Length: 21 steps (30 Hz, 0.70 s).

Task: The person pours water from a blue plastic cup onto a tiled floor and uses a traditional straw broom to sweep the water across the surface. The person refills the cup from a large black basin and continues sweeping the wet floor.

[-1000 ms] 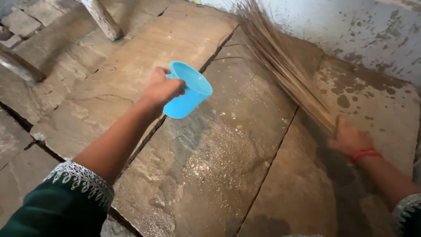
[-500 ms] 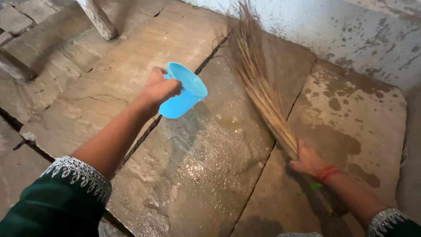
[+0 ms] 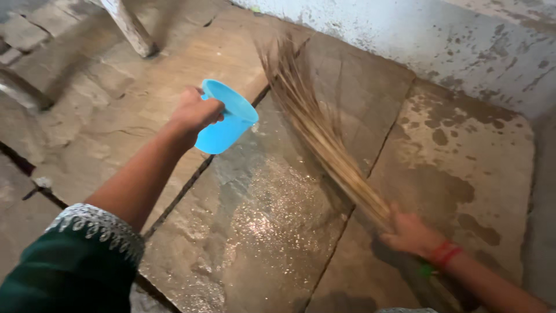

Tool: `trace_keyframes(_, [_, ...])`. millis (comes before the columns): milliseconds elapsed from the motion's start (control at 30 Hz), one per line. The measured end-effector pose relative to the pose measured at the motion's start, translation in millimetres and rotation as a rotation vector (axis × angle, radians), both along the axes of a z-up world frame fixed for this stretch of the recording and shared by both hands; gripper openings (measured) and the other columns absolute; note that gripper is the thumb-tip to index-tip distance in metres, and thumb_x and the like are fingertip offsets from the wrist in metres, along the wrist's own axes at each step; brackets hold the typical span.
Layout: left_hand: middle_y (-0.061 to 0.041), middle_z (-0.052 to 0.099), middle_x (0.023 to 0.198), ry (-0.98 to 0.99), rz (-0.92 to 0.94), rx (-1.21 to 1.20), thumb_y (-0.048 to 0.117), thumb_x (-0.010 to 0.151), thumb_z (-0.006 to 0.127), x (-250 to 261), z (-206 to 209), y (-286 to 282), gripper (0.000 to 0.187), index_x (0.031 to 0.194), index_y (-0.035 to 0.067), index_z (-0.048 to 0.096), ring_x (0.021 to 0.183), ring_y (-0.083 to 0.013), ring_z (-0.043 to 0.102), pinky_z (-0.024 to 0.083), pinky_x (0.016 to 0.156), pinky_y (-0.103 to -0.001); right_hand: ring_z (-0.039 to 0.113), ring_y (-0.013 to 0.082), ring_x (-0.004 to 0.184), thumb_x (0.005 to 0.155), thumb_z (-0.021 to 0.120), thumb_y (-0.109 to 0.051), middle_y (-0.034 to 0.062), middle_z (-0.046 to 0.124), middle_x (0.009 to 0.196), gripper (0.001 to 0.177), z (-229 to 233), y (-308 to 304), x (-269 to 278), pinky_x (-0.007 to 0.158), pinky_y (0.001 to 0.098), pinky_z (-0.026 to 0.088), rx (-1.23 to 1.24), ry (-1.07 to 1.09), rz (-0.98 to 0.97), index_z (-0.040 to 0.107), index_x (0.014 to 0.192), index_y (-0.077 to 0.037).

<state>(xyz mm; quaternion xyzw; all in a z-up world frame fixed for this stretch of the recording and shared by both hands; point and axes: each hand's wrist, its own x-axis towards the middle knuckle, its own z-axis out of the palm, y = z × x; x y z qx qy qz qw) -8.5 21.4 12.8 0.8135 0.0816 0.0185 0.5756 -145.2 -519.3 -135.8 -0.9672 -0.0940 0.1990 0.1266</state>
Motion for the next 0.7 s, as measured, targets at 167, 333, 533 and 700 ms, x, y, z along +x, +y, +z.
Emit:
trace_keyframes(167, [-0.016, 0.069, 0.079, 0.022, 0.064, 0.053, 0.007, 0.075, 0.063, -13.9, 23.2, -17.0, 0.069, 0.136, -0.013, 0.039, 0.067, -0.0203, 0.068, 0.054, 0.059, -0.034, 0.076, 0.0435, 0.086, 0.075, 0.076, -0.039, 0.0273, 0.076, 0.091, 0.095, 50.6, -37.3, 6.7, 0.079, 0.0514, 0.061, -0.171, -0.087, -0.213, 0.029, 0.154, -0.015])
trace_keyframes(333, [-0.014, 0.07, 0.082, 0.05, 0.07, 0.079, 0.008, 0.075, 0.066, -21.1, 36.1, -26.4, 0.066, 0.134, -0.01, 0.043, 0.071, -0.0198, 0.069, 0.056, 0.062, -0.034, 0.074, 0.0465, 0.088, 0.074, 0.076, -0.037, 0.0289, 0.073, 0.093, 0.09, 94.9, -51.4, 11.1, 0.079, 0.0526, 0.059, -0.25, -0.254, -0.306, 0.034, 0.15, -0.013])
trace_keyframes(533, [-0.013, 0.069, 0.084, 0.045, 0.053, 0.017, 0.007, 0.077, 0.066, -22.2, 35.8, -23.8, 0.066, 0.135, -0.011, 0.04, 0.073, -0.0192, 0.068, 0.056, 0.063, -0.034, 0.076, 0.044, 0.089, 0.081, 0.07, -0.034, 0.027, 0.076, 0.096, 0.081, 78.5, -76.0, 48.1, 0.08, 0.0518, 0.061, -0.353, -0.268, -0.379, 0.036, 0.151, -0.01])
trace_keyframes(700, [-0.014, 0.069, 0.084, 0.074, 0.061, 0.04, 0.007, 0.078, 0.066, -25.8, 30.9, -16.4, 0.071, 0.139, -0.01, 0.035, 0.073, -0.0186, 0.067, 0.054, 0.063, -0.032, 0.072, 0.0497, 0.095, 0.071, 0.077, -0.033, 0.0326, 0.071, 0.099, 0.082, 21.3, -93.3, 61.4, 0.086, 0.0551, 0.058, -0.149, -0.185, -0.34, 0.038, 0.139, -0.008])
